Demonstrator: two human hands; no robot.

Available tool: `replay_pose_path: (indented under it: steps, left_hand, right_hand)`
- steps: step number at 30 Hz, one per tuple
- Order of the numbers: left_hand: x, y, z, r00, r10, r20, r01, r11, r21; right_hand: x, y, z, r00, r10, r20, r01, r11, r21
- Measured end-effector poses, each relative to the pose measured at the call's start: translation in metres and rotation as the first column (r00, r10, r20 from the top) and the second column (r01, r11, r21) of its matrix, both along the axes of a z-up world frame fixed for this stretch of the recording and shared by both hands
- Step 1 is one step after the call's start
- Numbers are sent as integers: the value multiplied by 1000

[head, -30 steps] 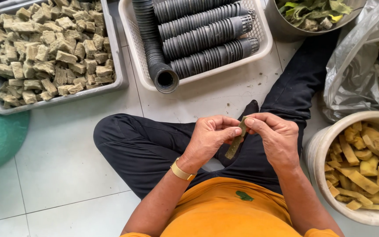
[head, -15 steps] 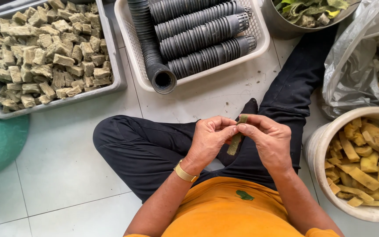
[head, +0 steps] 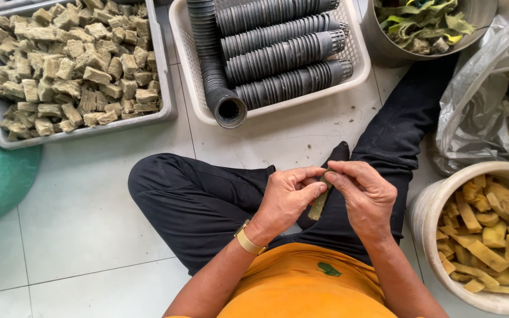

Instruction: Preparing plant seedlings for hydroponic pots using rockwool and foam strips.

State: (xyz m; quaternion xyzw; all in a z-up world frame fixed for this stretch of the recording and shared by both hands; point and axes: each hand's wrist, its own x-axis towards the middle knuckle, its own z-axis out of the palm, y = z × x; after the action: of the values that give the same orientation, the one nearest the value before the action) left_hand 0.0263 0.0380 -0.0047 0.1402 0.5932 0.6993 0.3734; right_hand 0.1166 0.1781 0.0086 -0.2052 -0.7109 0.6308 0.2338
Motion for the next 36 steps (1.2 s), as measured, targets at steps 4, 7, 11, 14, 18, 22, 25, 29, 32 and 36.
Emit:
replay_pose_path:
  steps: [4, 7, 11, 14, 18, 22, 25, 29, 32, 36]
  left_hand:
    - [3, -3, 4, 999, -18, -39, 18, 1000, -17]
    - [3, -4, 9, 999, -34, -27, 33, 999, -24]
    - [1, -4, 15, 988, -50, -147, 35, 994, -101]
    - [2, -3, 1, 989, -32, -146, 25, 998, -52]
    - [-6, 2, -7, 990, -54, 133, 51, 998, 31]
    - [-9, 2, -5, 891, -65, 448, 24, 995, 97]
    - [-7, 3, -6, 902, -51, 429, 9, 995, 101]
    - [-2, 3, -16, 940, 19, 339, -52, 995, 88]
    - [-1, 4, -20, 944, 37, 329, -66, 995, 77]
    - [2, 5, -23, 936, 39, 350, -73, 994, 85]
  right_hand:
    - [2, 2, -1, 999, -5, 32, 2, 995, 97]
    - [3, 11, -12, 1000, -23, -7, 22, 996, -88]
    - [4, 23, -20, 997, -61, 46, 76, 826, -559]
    - [5, 23, -18, 999, -13, 34, 31, 799, -601]
    - [4, 27, -20, 998, 14, 61, 25, 810, -586]
    - [4, 24, -15, 995, 23, 98, 26, 880, -474]
    - [4, 20, -12, 993, 23, 116, 20, 933, -360]
    - [2, 14, -6, 991, 10, 137, 21, 975, -220]
    - [1, 13, -5, 988, 6, 153, 28, 975, -221]
    - [3, 13, -11, 988, -6, 156, 48, 962, -268]
